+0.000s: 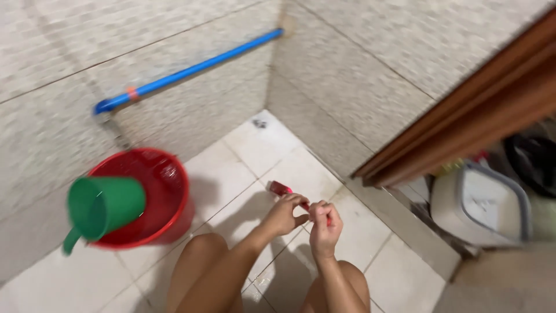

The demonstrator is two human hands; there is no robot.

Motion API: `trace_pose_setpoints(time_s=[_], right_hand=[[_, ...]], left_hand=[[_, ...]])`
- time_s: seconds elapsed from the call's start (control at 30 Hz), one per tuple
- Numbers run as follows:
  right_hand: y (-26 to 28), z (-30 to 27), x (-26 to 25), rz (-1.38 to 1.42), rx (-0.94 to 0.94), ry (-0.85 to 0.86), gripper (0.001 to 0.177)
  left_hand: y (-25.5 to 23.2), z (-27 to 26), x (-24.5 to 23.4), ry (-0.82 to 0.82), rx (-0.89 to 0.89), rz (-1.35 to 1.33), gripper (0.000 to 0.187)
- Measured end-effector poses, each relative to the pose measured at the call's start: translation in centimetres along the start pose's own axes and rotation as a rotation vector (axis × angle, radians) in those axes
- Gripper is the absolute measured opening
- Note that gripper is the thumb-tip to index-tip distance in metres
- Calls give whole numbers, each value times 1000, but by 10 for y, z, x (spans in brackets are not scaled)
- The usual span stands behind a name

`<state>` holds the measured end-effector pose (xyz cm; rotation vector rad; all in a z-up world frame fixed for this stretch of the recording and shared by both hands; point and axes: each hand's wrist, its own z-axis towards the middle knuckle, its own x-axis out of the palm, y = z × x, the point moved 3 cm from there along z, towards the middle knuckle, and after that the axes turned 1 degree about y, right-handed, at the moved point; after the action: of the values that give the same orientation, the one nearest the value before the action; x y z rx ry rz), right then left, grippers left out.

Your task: The person squats on the bathroom floor and scrubs the white tiles with a red brush. They briefly pick up a small packet from the toilet lid and place it on the floor before continuing to scrub the floor area near the door and walls.

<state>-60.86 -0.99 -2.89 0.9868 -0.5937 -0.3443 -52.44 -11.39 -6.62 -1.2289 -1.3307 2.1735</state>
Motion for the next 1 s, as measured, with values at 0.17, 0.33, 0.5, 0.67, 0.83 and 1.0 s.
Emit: trace_pose_setpoints(time_s=[0.17, 0.33, 0.5, 0.67, 0.83, 1.0], right_hand=[[14, -35, -46, -302, 57, -31, 21], [67, -47, -68, -360, -66, 252, 33], [72, -75, -131, -503, -41, -51, 44], [55, -81, -175, -365, 11, -423, 38], [69, -43, -164, -444, 11, -273, 25], [26, -34, -166, -733, -53, -83, 29]], left_hand=[[23, 11, 88, 136, 236, -146, 23], [-5, 15, 144, 317, 231, -340, 32], [-41, 38, 218, 409, 380, -393, 42], [-37, 56, 280, 459, 539, -353, 43], [-33, 72, 268, 516, 568, -389, 44], [-29, 88, 259, 575, 512, -411, 44]])
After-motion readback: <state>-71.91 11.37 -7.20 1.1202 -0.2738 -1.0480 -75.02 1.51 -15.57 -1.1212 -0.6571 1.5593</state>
